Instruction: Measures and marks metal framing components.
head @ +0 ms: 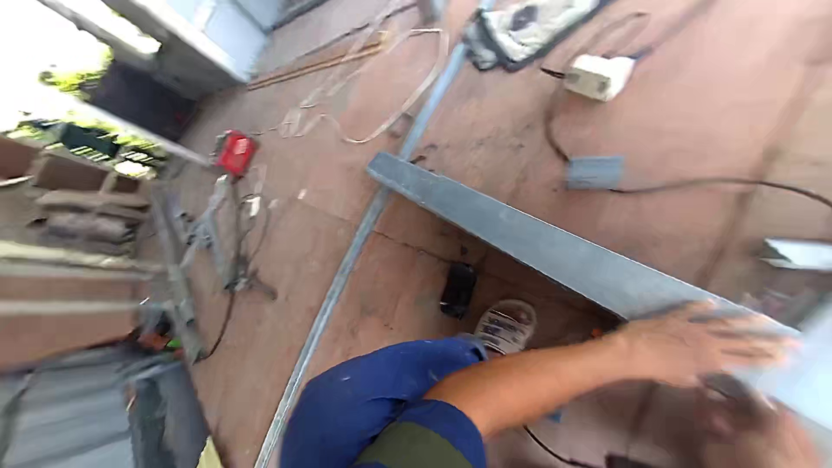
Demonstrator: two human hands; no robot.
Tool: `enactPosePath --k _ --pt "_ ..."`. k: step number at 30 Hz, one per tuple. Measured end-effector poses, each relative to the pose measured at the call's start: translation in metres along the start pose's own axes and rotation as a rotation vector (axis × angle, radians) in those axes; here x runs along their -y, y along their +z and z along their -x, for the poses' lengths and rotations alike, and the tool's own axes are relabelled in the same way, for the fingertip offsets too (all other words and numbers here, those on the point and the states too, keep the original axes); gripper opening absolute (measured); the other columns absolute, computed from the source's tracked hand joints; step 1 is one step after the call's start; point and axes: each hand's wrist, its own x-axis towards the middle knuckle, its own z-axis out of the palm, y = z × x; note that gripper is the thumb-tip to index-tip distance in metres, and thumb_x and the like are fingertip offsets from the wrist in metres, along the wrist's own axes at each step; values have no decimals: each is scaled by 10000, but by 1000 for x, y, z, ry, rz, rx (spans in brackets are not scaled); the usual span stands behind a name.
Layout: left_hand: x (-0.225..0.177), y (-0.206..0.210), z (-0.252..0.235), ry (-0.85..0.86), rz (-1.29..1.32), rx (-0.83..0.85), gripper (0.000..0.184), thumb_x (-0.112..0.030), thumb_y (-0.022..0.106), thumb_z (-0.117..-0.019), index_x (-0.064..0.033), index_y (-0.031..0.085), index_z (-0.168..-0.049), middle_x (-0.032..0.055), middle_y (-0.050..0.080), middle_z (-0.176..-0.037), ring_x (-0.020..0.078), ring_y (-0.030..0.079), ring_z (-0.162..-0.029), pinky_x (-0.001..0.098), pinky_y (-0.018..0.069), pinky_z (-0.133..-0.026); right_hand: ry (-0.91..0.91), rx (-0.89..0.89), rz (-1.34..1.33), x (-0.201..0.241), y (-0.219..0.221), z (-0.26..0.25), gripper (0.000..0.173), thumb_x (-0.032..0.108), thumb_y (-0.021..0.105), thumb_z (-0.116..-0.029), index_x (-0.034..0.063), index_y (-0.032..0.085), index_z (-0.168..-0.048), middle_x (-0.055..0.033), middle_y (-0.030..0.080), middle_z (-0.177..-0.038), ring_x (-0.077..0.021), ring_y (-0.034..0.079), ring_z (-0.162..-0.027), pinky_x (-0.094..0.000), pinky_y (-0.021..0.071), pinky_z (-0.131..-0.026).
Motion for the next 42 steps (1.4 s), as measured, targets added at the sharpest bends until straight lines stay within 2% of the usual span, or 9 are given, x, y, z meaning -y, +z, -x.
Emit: enactPosePath --k 3,4,7,11,14,18,20,25,42 --pt "4 4 -1 63 89 -33 828 -240 893 -745 -176 554 -1498 -24 461 -1606 187 291 -1549 507 203 -1269 -56 -90 -44 -5 -3 -3 268 183 372 -1102 50 604 -1089 15 688 -795 -66 591 -577 -235 511 -517" --pt "5 14 -5 85 87 -5 848 -253 892 -752 -185 531 -1516 -35 423 -1630 192 249 -1565 529 186 -1272 -57 -131 -53 -8 -4 -4 259 180 376 -1101 63 602 -1052 20 666 -759 -58 563 -554 -229 491 -505" --pt "6 29 -13 131 8 100 883 -372 809 -837 -208 396 -1600 -55 251 -1711 227 126 -1600 593 138 -1271 -78 -164 -95 -26 -19 -11 305 242 417 -1105 38 643 -1081 -38 677 -741 -64 503 -496 -227 437 -461" --pt "3 27 -14 131 5 143 899 -334 798 -834 -175 373 -1609 -18 255 -1711 274 142 -1596 657 140 -1240 -128 -143 -106 -37 -27 -16 331 222 415 -1110 -3 659 -1107 -60 708 -741 -59 484 -467 -222 395 -437" --pt "1 26 -14 132 -5 153 883 -362 774 -853 -173 363 -1612 -6 240 -1716 290 137 -1595 646 129 -1245 -114 -137 -134 -38 -29 -15 330 220 418 -1110 -8 654 -1140 -64 697 -741 -65 485 -473 -225 397 -440" --pt "-4 21 -12 125 -32 183 851 -447 704 -912 -173 330 -1625 -18 206 -1726 286 111 -1600 630 115 -1252 -129 -138 -194 -37 -28 -14 308 205 436 -1111 -8 656 -1085 -71 689 -728 -64 494 -484 -214 394 -448" --pt "-2 26 -12 135 -40 149 829 -503 668 -917 -183 354 -1615 -19 237 -1716 286 136 -1596 628 137 -1249 -133 -133 -190 -37 -29 -14 305 202 432 -1112 -6 652 -1074 -72 685 -724 -66 489 -474 -214 390 -440" --pt "-1 27 -12 135 -61 161 852 -472 688 -904 -203 326 -1627 -42 198 -1726 258 90 -1604 611 109 -1258 -137 -130 -189 -36 -28 -12 320 201 419 -1117 -13 649 -1057 -89 690 -725 -82 498 -480 -227 393 -450" --pt "-1 27 -12 147 -88 161 848 -459 668 -906 -193 316 -1630 -42 184 -1730 260 84 -1605 602 101 -1257 -173 -153 -184 -39 -27 -14 316 193 421 -1116 -19 651 -1075 -96 677 -704 -87 477 -456 -224 377 -430"
